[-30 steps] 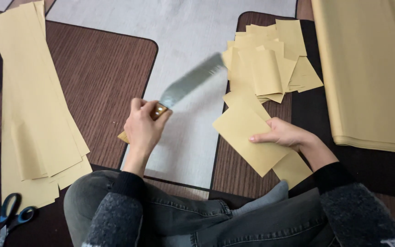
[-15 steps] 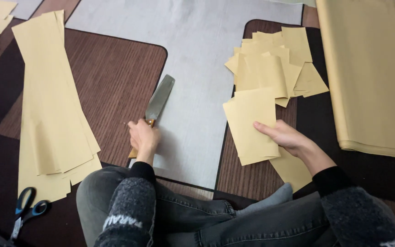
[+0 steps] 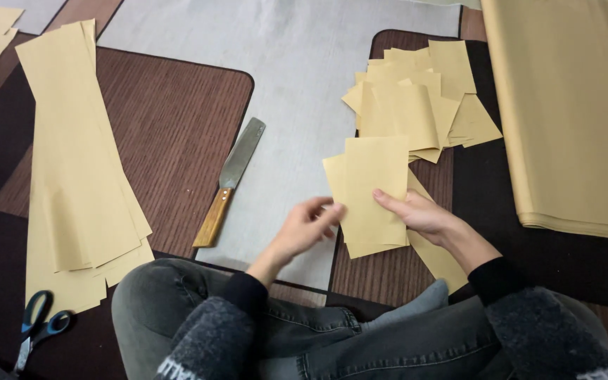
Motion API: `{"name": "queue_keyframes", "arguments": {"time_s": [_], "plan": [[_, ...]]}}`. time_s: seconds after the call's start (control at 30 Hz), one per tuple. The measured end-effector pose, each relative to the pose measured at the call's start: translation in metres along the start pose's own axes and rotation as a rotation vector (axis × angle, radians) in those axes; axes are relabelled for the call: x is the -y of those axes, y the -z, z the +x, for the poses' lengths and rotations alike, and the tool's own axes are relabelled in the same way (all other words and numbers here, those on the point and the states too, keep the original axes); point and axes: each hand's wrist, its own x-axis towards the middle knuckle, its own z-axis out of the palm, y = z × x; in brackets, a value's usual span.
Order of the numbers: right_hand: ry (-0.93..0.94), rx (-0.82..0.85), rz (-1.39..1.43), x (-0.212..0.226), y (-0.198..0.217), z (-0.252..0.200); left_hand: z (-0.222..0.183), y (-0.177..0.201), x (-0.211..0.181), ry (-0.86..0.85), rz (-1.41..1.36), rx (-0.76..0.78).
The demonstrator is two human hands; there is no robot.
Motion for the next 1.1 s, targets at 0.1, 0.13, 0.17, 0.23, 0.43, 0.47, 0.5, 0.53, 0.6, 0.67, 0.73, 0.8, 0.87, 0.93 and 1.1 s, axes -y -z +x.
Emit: {"name": "queue_keyframes", "arguments": {"time_s": [0.1,0.13,0.17,0.23,0.43,0.47,0.5,0.53,0.6,0.67,0.73,0.8,0.87,0.93,1.1], "plan": [[0.01,0.014,0.009,-0.012,0.006,0.008,0.01,-0.015,0.025,-0.046,-0.103,0.039],[0.008,0.012,0.01,-0.011,0.006,0.008,0.014,-0.013,0.028,-0.045,-0.105,0.042],[0.011,0.028,-0.003,-0.01,0.005,0.008,0.017,-0.011,0.031,-0.054,-0.099,0.028],[0.01,0.042,-0.016,-0.022,0.009,0.016,0.023,-0.007,0.037,-0.061,-0.095,0.017],[0.019,0.14,0.007,-0.003,-0.011,-0.004,0.038,0.003,0.048,-0.076,-0.211,-0.169],[0.04,0.13,0.026,-0.002,-0.012,-0.005,0.041,0.003,0.053,-0.083,-0.261,-0.19],[0.059,0.12,0.045,0.0,-0.014,-0.006,0.044,0.003,0.058,-0.089,-0.31,-0.21],[0.057,0.116,0.048,-0.003,-0.01,-0.002,0.043,0.003,0.056,-0.086,-0.31,-0.206],[0.097,0.048,0.108,-0.008,-0.004,0.005,0.041,0.003,0.05,-0.093,-0.31,-0.187],[0.139,-0.012,0.107,-0.005,0.012,0.013,0.032,0.007,0.03,-0.065,-0.276,-0.183],[0.182,-0.072,0.103,0.002,0.028,0.014,0.028,0.01,0.019,-0.04,-0.242,-0.18],[0.243,-0.245,0.139,0.013,0.044,0.01,0.029,0.013,0.021,0.012,-0.16,-0.196],[0.276,-0.308,0.161,0.011,0.077,0.022,0.029,0.015,0.018,0.025,-0.136,-0.194],[0.309,-0.37,0.183,0.007,0.106,0.031,0.028,0.017,0.015,0.039,-0.111,-0.193],[0.359,-0.456,0.56,-0.017,0.169,0.056,0.025,0.018,0.009,0.046,-0.041,-0.178]]}}
